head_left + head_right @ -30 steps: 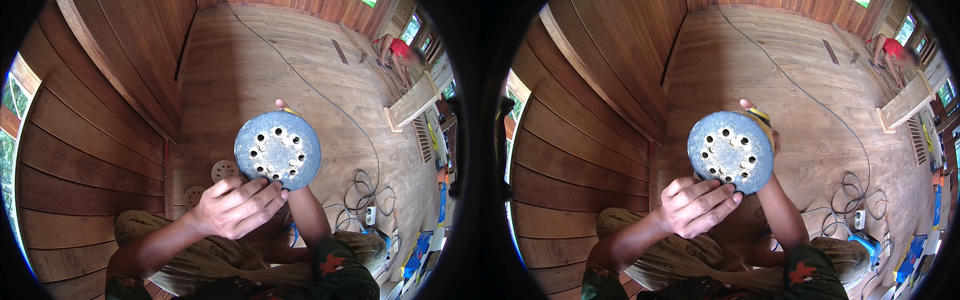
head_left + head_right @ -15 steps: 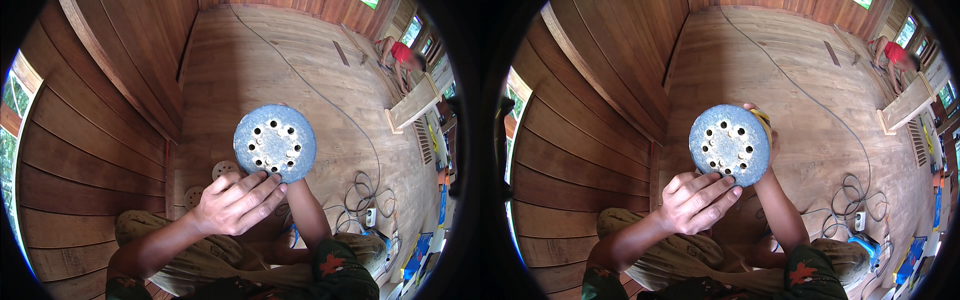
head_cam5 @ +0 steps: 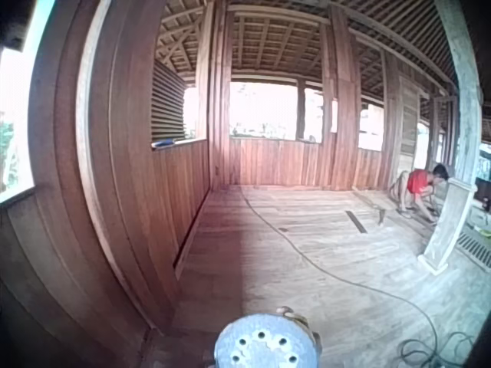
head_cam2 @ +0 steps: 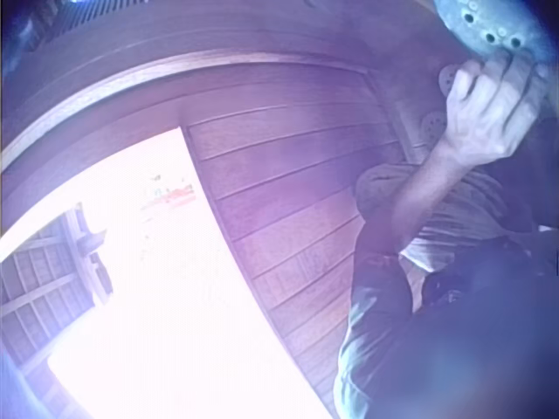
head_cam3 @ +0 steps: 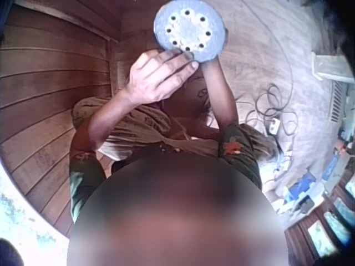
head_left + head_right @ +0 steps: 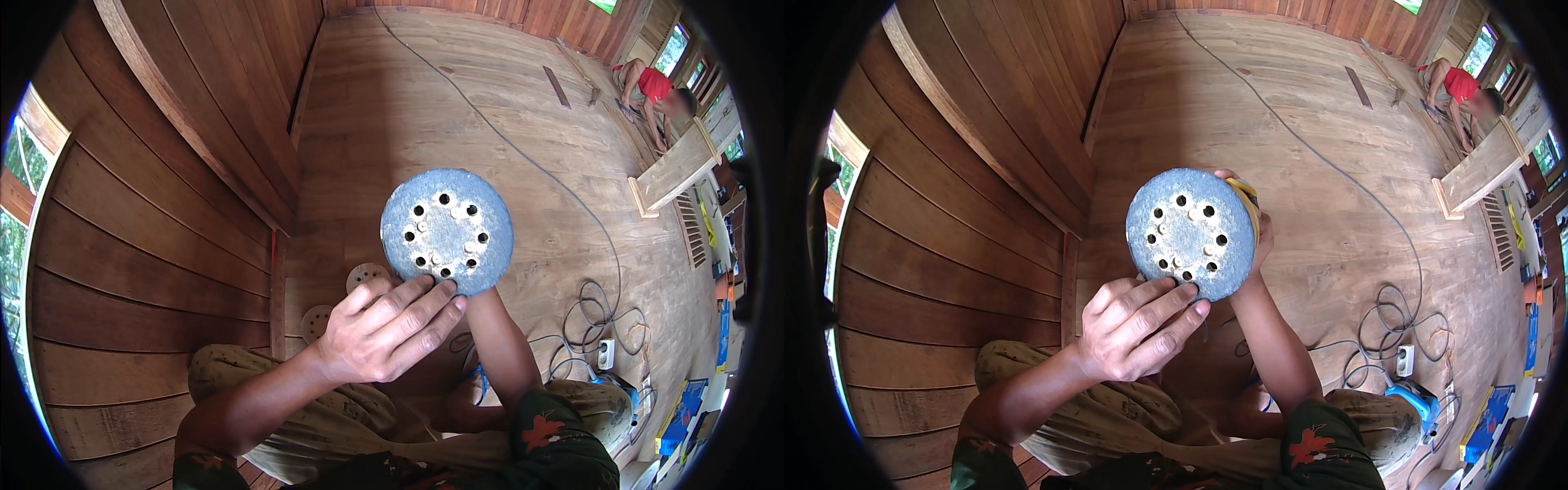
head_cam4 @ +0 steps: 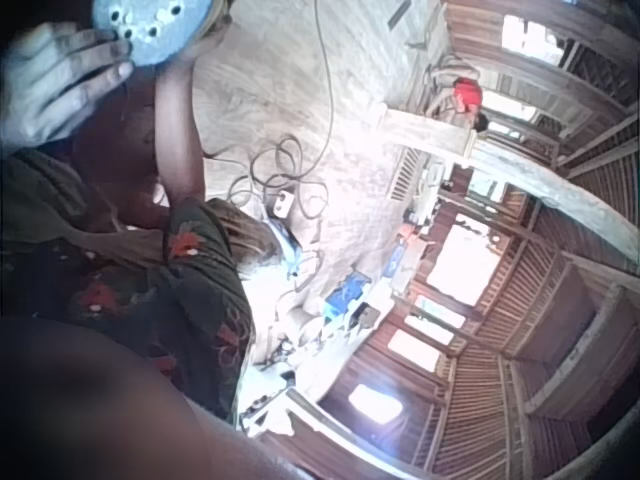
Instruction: The person removes a used sanding disc from an orbital sander, attaches a new red sanding disc, and then sands a section of the wooden floor near the wall. The person sits on the floor while performing the task.
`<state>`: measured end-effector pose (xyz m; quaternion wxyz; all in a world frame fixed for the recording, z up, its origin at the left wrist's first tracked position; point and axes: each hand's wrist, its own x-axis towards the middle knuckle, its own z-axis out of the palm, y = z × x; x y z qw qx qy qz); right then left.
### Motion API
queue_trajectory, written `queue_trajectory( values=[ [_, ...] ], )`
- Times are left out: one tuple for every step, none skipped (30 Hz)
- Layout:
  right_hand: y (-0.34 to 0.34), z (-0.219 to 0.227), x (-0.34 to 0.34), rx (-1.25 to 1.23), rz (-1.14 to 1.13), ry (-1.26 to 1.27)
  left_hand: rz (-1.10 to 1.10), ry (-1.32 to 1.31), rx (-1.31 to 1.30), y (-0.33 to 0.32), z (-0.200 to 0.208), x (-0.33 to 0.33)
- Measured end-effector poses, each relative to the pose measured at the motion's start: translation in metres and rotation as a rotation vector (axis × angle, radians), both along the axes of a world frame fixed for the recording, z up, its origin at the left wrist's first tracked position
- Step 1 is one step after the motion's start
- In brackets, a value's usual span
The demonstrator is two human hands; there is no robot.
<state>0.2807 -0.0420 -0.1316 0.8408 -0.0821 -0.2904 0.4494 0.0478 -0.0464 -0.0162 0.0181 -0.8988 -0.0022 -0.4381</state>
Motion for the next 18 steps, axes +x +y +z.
queue_trajectory(
  values=[
    [0.0, -0.001, -0.001, 0.001, -0.017, -0.007, 0.001, -0.001, 0.005, 0.0, 0.0, 0.0],
    [0.001, -0.002, -0.001, 0.005, -0.018, 0.001, 0.004, -0.001, 0.005, 0.0, 0.0, 0.001],
    [0.001, -0.003, -0.002, 0.01, -0.019, 0.008, 0.007, -0.001, 0.005, 0.0, 0.001, 0.001],
    [0.001, -0.004, -0.003, 0.017, -0.004, 0.031, 0.01, 0.003, 0.001, 0.0, 0.001, 0.001],
    [0.001, -0.005, -0.004, 0.024, 0.01, 0.054, 0.015, 0.007, -0.004, 0.0, 0.002, 0.001],
    [0.001, -0.005, -0.005, 0.005, 0.0, 0.061, 0.018, 0.011, -0.008, 0.0, 0.002, 0.001],
    [0.001, -0.005, -0.005, -0.013, -0.01, 0.067, 0.023, 0.019, -0.014, 0.0, 0.003, 0.001],
    [0.0, -0.003, -0.004, -0.032, -0.021, 0.074, 0.026, 0.028, -0.02, 0.0, 0.003, 0.001],
    [-0.001, 0.0, -0.002, -0.074, -0.028, 0.059, 0.029, 0.037, -0.026, 0.001, 0.004, 0.001],
    [-0.002, 0.005, 0.002, -0.116, -0.037, 0.044, 0.055, 0.058, -0.057, 0.002, 0.004, 0.001],
    [-0.004, 0.011, 0.006, -0.227, -0.076, 0.028, 0.079, 0.08, -0.089, 0.004, 0.004, 0.001],
    [-0.005, 0.016, 0.009, -0.196, -0.138, -0.019, 0.104, 0.118, -0.125, 0.006, 0.003, 0.002],
    [-0.007, 0.024, 0.02, -0.308, -0.201, -0.054, 0.135, 0.163, -0.201, 0.01, 0.002, 0.002],
    [-0.007, 0.03, 0.027, -0.396, -0.306, -0.211, 0.165, 0.164, -0.234, 0.014, 0.001, 0.003],
    [-0.009, 0.036, 0.037, -0.542, -0.463, -0.332, 0.193, 0.179, -0.285, 0.018, -0.002, 0.005],
    [-0.007, 0.037, 0.042, -0.583, -0.657, -0.576, 0.222, 0.217, -0.295, 0.021, -0.004, 0.006],
    [-0.008, 0.038, 0.049, -0.619, -0.893, -0.962, 0.23, 0.247, -0.305, 0.023, -0.007, 0.007],
    [-0.009, 0.035, 0.053, -0.741, -0.965, -1.137, 0.227, 0.293, -0.338, 0.023, -0.01, 0.007]
  ],
)
